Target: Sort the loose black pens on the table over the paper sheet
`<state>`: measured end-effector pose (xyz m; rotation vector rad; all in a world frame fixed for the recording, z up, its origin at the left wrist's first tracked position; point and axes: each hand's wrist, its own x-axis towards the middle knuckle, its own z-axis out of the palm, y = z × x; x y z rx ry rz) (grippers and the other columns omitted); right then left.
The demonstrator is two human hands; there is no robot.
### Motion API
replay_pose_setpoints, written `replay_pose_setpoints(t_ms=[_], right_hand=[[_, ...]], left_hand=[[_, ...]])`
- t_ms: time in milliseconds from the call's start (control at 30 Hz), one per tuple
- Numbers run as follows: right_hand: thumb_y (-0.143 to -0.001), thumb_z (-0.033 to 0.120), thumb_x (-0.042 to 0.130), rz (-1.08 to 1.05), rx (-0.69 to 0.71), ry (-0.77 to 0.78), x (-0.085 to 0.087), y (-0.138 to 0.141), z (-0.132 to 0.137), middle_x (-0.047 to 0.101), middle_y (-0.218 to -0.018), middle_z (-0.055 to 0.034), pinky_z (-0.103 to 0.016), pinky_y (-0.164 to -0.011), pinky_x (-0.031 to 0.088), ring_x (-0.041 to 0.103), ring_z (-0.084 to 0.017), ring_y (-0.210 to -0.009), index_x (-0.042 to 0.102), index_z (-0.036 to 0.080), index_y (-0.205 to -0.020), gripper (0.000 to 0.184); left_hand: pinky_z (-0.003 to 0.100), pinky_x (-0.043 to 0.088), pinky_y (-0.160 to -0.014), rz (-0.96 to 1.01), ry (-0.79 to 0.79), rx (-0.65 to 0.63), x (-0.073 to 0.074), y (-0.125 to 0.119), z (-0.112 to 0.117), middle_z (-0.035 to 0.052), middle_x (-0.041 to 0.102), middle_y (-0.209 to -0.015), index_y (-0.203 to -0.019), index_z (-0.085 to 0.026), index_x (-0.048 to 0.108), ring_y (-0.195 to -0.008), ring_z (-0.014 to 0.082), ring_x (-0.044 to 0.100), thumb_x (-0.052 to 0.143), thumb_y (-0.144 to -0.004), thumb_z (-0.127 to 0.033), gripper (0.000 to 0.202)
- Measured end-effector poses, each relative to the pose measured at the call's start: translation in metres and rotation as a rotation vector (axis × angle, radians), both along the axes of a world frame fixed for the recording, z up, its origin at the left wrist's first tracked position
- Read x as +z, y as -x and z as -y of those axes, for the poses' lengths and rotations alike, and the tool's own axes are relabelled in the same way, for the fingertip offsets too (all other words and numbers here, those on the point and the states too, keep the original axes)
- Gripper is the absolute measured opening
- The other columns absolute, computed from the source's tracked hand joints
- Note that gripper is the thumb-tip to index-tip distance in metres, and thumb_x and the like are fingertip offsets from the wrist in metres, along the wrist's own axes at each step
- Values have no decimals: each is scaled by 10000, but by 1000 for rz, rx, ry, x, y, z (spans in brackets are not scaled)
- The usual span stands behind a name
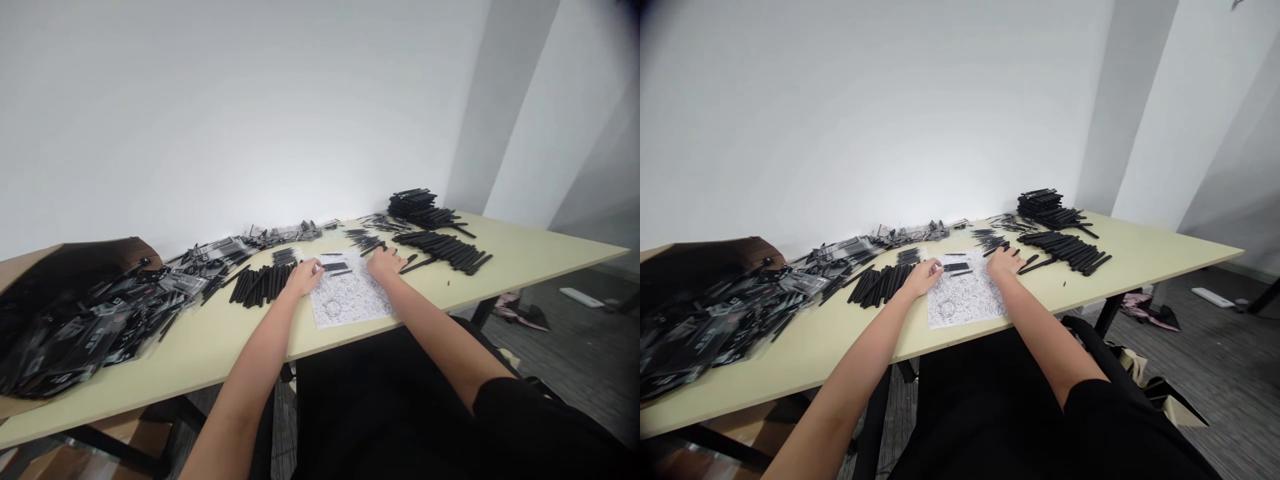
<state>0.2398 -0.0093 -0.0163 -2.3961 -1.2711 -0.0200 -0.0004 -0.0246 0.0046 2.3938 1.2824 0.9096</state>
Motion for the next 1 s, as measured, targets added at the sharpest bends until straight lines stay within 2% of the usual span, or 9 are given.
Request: replay_pose_setpoints(t_ms=[533, 733, 1000], right_hand=[[-886, 219, 429, -51, -35, -5, 4, 1, 1, 483, -1214, -187, -476, -931, 275, 528, -324, -1101, 552, 164, -1203, 344], [-874, 186, 437, -69, -9, 3, 8, 2, 5, 483, -1216, -167, -460, -942, 279, 566, -292, -1060, 535, 167, -1212, 353], [-879, 187, 431, -61, 0, 27, 8, 2, 6, 473, -1226, -165, -461, -947, 271, 553, -311, -1092, 529, 164, -1205, 342]], left_hand=[[289, 417, -683, -82, -26, 4, 0, 0, -1, 38, 637, -745, -913, -220, 630, -673, 189, 569, 575, -836, -302, 125], [292, 415, -675, -166, -48, 8, -2, 0, -3, 42, 646, -757, -937, -226, 634, -676, 198, 583, 536, -863, -310, 148], [285, 418, -690, -234, -23, 20, 0, -1, -1, 45, 667, -779, -962, -228, 635, -695, 197, 594, 527, -878, -333, 173]])
